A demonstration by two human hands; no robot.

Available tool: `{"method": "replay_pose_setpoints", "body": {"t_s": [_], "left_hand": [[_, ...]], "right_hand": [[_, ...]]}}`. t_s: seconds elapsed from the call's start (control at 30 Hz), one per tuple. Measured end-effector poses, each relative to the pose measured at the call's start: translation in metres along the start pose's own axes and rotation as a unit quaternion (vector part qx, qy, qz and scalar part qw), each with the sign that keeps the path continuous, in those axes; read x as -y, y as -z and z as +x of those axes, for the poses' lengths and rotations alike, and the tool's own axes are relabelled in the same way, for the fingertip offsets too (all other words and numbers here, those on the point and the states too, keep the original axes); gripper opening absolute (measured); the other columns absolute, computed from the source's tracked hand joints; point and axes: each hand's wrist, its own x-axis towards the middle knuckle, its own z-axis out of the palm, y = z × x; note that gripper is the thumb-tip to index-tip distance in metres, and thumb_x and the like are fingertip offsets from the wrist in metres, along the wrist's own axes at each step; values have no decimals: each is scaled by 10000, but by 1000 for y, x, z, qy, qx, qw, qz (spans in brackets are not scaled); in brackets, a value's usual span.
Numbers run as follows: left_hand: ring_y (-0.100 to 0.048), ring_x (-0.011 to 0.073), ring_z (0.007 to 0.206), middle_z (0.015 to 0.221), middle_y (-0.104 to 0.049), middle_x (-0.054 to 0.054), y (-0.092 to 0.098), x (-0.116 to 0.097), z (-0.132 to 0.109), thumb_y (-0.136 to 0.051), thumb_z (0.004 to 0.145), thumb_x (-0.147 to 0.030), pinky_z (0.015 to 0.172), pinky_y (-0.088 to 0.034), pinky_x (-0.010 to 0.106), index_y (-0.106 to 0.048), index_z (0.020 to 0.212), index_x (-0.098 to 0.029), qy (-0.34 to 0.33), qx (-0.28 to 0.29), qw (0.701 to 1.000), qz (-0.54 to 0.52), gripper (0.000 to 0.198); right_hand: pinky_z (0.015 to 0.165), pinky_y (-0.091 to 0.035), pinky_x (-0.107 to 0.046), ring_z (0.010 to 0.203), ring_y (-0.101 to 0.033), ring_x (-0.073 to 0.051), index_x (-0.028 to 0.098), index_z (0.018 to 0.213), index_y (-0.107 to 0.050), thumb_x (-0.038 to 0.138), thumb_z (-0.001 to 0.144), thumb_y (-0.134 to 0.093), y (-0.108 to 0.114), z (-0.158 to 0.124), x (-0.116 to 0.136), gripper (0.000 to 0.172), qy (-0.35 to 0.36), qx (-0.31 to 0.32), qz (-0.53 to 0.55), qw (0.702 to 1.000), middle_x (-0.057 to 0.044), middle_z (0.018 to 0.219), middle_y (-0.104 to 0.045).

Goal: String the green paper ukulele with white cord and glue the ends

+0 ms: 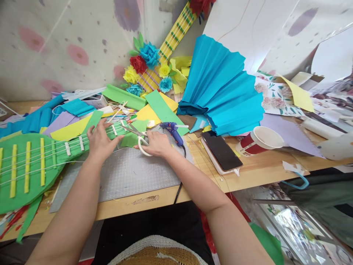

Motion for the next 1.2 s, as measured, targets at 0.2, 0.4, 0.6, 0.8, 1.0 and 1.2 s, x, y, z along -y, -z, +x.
{"method": "replay_pose_setpoints", "body": {"t_s": [0.2,0.4,0.6,0.8,1.0,1.2], "left_hand": [[-503,316,1224,1243,-612,149,-4,-12,-4,-618,743,-415,1095,-194,491,-289,1369,-167,-15,19,1000,2,750],[-503,310,1227,1243,-610,154,-6,-11,-6,-631,743,-418,1105,-184,479,-300,1362,-155,-20,21,1000,6,750],[-496,306,1238,1253,-607,152,-9,-11,-6,-613,760,-406,1106,-187,481,-295,1368,-161,-19,25,999,9,729],[-489,312,1246,1261,-606,139,-11,-11,-6,-643,735,-402,1099,-204,489,-299,1364,-178,-18,28,999,11,751],[-485,317,1248,1265,-600,150,-12,-11,-6,-633,746,-403,1103,-186,500,-301,1366,-178,-16,32,999,3,739],[-497,317,1231,1266,-600,146,-14,-9,-6,-643,747,-408,1100,-196,492,-305,1368,-182,-19,39,999,13,743]], "right_hand": [[818,-443,-357,1052,-586,-288,157,1103,-517,767,785,-367,-3,-2,2,704,-6,-4,-22,1000,-175,1133,-632],[780,-444,-345,1029,-601,-294,151,1094,-537,757,804,-331,-8,-6,-1,703,-4,-25,-51,998,-169,1100,-655],[725,-432,-316,944,-642,-275,166,1071,-570,720,826,-345,-7,-8,-2,646,-13,-9,-62,998,-139,1005,-694],[689,-412,-300,912,-654,-266,175,1047,-601,716,831,-342,-6,-8,0,638,-25,-4,-71,997,-126,952,-710],[692,-416,-301,870,-664,-258,186,1027,-629,707,856,-281,-8,-8,-1,649,-41,3,-71,997,-119,900,-716],[719,-450,-332,869,-669,-279,150,1044,-598,610,910,-272,-11,-6,-1,579,-110,-27,-72,991,-156,915,-706]]}}
